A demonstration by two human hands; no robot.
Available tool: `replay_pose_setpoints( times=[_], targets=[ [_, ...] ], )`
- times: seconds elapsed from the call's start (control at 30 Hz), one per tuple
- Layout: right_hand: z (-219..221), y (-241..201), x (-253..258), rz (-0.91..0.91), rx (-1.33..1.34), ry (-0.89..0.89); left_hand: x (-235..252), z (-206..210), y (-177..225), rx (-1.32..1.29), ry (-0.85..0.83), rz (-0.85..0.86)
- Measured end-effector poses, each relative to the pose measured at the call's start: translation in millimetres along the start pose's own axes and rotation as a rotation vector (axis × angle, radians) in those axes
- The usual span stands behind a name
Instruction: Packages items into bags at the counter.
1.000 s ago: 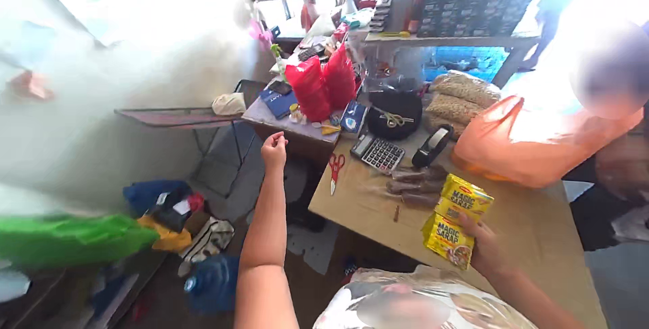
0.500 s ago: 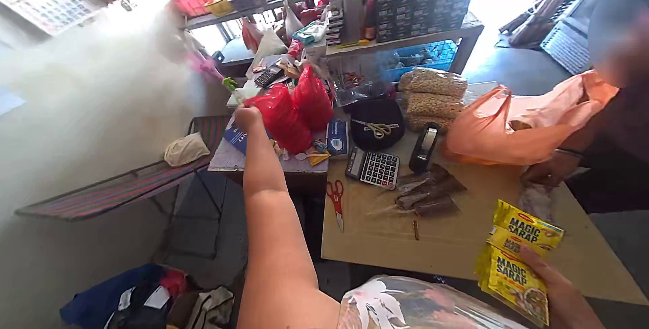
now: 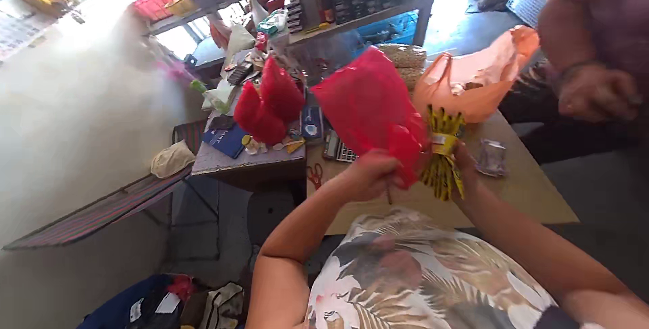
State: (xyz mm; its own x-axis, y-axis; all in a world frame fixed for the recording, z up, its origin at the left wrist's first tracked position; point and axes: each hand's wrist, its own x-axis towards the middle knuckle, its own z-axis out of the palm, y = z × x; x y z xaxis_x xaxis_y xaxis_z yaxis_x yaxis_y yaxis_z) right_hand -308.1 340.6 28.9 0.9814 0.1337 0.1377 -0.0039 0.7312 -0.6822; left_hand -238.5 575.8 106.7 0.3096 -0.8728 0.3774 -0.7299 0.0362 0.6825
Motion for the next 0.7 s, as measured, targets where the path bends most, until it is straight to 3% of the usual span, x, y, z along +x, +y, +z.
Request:
replay_pose_setpoints(
  times=[0.1, 0.2, 0.3, 0.4, 0.47, 0.57, 0.63, 0.7],
  targets=[
    [-13.2, -9.8, -7.2, -0.092, -0.125, 0.051, 2.6, 33.2, -7.3, -0.113, -0.217, 0.023],
    [-37.3, -15.0, -26.8, 0.011, -0.183, 0.076, -1.6, 38.0, -19.1, -0.215, -0.235, -0.048],
    [-47.6, -27.1, -40.1, 0.014, -0.315, -0.095, -4.5, 36.1, -26.6, -0.387, 0.01, -0.227],
    [-62.4, -37.5, -51.0, 0.017, -0.514, -0.206, 15.5, 45.9, -28.0, -0.52, 0.46, -0.662],
    [-72.0, -43.4, -59.3, 0.058, -0.625, -0.263, 36.0, 52.9, -42.5, -0.521, 0.578, -0.924],
    [-88.3, -50.6, -72.5, 0.12, -0.634, -0.34, 58.1, 76.3, -80.9, -0.772, 0.354, -1.124],
    [-96.4, -59.0, -78.4, 0.144, -0.637, -0.349, 70.3, 94.1, -88.9, -0.99, 0.072, -1.077],
    [-105.6, -68.3, -83.1, 0.18, -0.649, -0.312, 86.4, 102.3, -83.8, -1.047, -0.127, -0.972]
  ],
)
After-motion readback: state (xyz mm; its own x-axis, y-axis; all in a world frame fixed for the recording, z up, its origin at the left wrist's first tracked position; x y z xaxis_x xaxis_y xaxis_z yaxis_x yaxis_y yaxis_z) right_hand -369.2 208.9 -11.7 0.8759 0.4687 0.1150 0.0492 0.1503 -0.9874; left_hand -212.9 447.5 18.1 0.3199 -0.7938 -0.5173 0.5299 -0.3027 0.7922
